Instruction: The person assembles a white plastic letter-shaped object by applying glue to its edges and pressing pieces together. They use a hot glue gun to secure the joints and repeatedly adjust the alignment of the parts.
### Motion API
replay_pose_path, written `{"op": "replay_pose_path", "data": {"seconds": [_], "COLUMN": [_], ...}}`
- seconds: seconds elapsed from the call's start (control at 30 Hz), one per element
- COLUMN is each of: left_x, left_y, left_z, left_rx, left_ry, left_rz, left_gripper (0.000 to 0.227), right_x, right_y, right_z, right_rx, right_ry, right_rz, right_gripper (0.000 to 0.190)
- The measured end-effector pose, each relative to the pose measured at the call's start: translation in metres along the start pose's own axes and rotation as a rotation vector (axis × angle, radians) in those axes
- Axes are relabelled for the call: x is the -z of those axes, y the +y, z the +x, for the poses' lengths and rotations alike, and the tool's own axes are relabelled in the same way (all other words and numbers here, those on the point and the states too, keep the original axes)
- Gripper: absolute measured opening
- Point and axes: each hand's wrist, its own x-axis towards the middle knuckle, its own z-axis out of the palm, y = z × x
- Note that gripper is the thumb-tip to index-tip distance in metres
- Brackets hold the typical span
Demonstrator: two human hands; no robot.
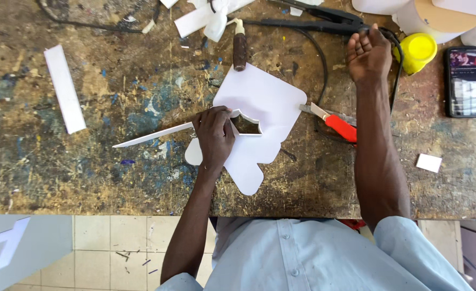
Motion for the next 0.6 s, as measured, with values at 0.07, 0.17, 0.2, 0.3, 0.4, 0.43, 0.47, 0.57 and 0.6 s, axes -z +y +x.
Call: {"op": "replay_pose_path", "data": {"seconds": [0.07, 0.17, 0.2, 0.3, 0.4, 0.43, 0.47, 0.57, 0.6], "left_x": [0.000, -0.001, -0.001, 0.000, -0.001, 0.000, 0.000, -0.001, 0.000], "left_y": [0.000, -0.001, -0.001, 0.001, 0.000, 0.000, 0.000, -0.001, -0.001], "left_z": [0.000, -0.002, 0.000, -0.002, -0.002, -0.002, -0.002, -0.002, -0.003], "left_rx": [0.008, 0.005, 0.005, 0.011, 0.015, 0.013, 0.013, 0.019, 0.023], "left_ry": [0.008, 0.006, 0.012, 0.009, 0.007, 0.007, 0.010, 0.015, 0.017], "left_rz": [-0.006, -0.006, -0.002, 0.000, -0.018, -0.021, -0.023, -0.026, -0.025], "left_gripper": [0.022, 0.020, 0.020, 0.015, 0.014, 0.013, 0.013, 0.015, 0.015], "right_x": [0.000, -0.018, -0.017, -0.009, -0.006, -0.006, -0.008, -0.019, -0.030], "right_y": [-0.003, -0.004, -0.003, 0.002, 0.006, 0.006, 0.007, -0.004, -0.012], "right_z": [0.005, -0.067, -0.070, -0.075, -0.078, -0.086, -0.092, -0.106, -0.117], "right_rx": [-0.037, 0.218, 0.218, 0.381, 0.540, 0.631, 0.722, 1.012, 1.010], "right_ry": [-0.003, -0.134, -0.141, -0.134, -0.138, -0.173, -0.213, -0.364, -0.367], "right_rz": [-0.035, -0.291, -0.289, -0.389, -0.449, -0.457, -0.465, -0.438, -0.440], "right_gripper": [0.015, 0.039, 0.039, 0.028, 0.020, 0.019, 0.019, 0.031, 0.031]}}
